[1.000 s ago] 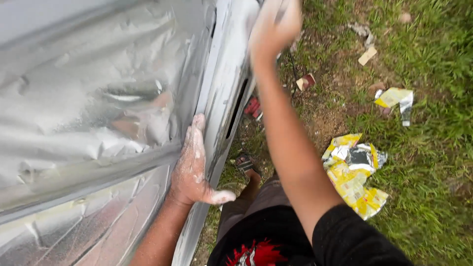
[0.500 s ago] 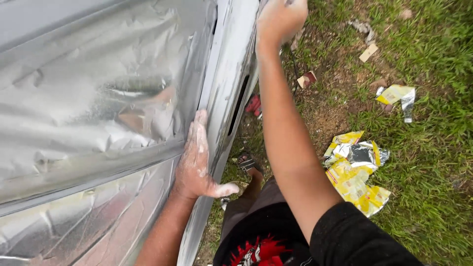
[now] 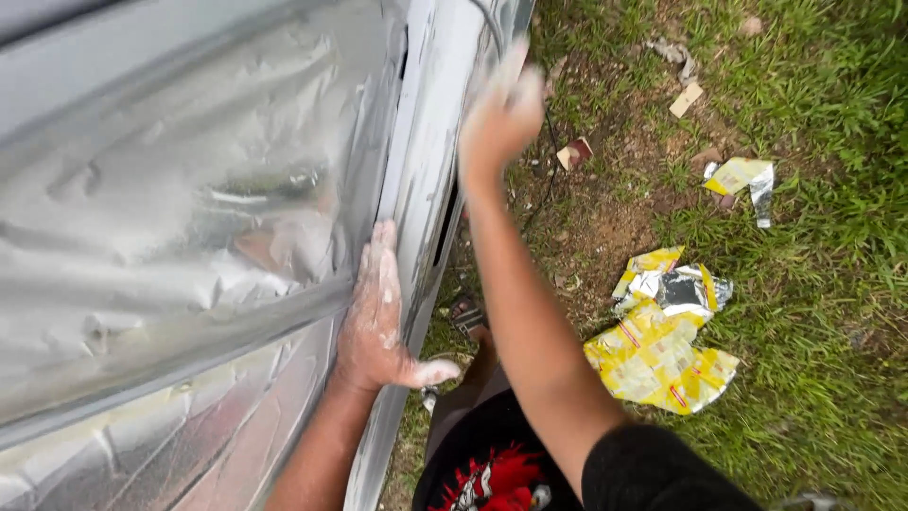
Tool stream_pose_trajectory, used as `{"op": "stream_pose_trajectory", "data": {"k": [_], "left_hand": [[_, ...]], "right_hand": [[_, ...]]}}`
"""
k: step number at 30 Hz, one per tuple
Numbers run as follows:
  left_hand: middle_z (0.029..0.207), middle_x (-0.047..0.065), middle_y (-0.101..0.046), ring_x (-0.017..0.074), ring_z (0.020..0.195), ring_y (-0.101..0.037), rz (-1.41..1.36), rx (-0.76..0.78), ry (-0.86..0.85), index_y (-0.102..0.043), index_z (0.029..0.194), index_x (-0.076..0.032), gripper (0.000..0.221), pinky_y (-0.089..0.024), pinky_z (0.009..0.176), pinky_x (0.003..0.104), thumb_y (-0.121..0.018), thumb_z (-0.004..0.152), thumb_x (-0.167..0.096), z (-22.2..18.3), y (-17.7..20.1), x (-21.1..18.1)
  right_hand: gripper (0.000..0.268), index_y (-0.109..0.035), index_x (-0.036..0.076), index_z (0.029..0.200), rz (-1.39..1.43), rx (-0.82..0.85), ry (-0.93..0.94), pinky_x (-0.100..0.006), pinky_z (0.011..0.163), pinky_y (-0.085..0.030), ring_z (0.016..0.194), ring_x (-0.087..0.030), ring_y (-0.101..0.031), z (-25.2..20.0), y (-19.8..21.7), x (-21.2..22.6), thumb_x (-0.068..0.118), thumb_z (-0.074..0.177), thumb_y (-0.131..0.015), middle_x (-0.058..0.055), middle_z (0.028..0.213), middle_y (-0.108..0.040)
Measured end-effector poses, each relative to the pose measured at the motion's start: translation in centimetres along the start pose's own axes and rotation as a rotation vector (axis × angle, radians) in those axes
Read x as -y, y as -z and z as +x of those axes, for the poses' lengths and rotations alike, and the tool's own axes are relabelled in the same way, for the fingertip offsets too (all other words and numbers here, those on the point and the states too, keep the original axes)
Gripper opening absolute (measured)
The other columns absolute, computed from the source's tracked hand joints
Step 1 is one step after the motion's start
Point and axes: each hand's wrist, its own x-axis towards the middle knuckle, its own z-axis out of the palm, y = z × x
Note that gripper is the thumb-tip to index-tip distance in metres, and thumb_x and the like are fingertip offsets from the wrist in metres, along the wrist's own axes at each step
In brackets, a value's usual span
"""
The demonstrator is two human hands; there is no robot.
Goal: Manual sanding of a car door panel using sandpaper to prepare the surface for painting.
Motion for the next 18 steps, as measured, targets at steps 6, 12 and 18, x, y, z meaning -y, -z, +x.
{"op": "stream_pose_trajectory", "data": {"k": [6, 12, 18], "left_hand": [[0.17, 0.034, -0.004, 0.0527, 0.161, -0.008, 0.007, 0.023, 0.027, 0.005, 0.165, -0.004, 0.134, -0.013, 0.131, 0.068, -0.059, 0.077, -0.083, 0.1, -0.3, -0.2], [0.169, 0.034, -0.006, 0.0535, 0.161, -0.011, 0.032, -0.001, 0.003, 0.003, 0.165, -0.004, 0.132, -0.012, 0.133, 0.068, -0.056, 0.078, -0.084, 0.6, -1.3, -0.2], [0.173, 0.018, -0.008, 0.0398, 0.159, -0.005, -0.035, -0.061, 0.039, 0.001, 0.166, -0.011, 0.144, -0.008, 0.128, 0.054, -0.059, 0.064, -0.094, 1.5, -2.2, -0.2]], "right_hand": [[0.042, -0.044, 0.013, 0.062, 0.085, 0.136, 0.066, -0.027, 0.043, -0.043, 0.045, -0.011, -0.049, 0.0, 0.1, -0.1, 0.03, 0.1, -0.049, 0.002, 0.05, -0.05], [0.039, -0.05, 0.017, 0.065, 0.131, 0.149, -0.03, -0.022, 0.038, -0.045, 0.043, -0.006, -0.056, 0.2, 1.0, 0.7, 0.045, 0.091, -0.047, 0.007, 0.05, -0.055], [0.034, -0.051, 0.017, 0.074, 0.149, 0.256, 0.14, -0.022, 0.059, -0.037, 0.052, -0.007, -0.041, 1.3, 0.3, -4.1, 0.027, 0.107, -0.046, 0.004, 0.058, -0.044]]}}
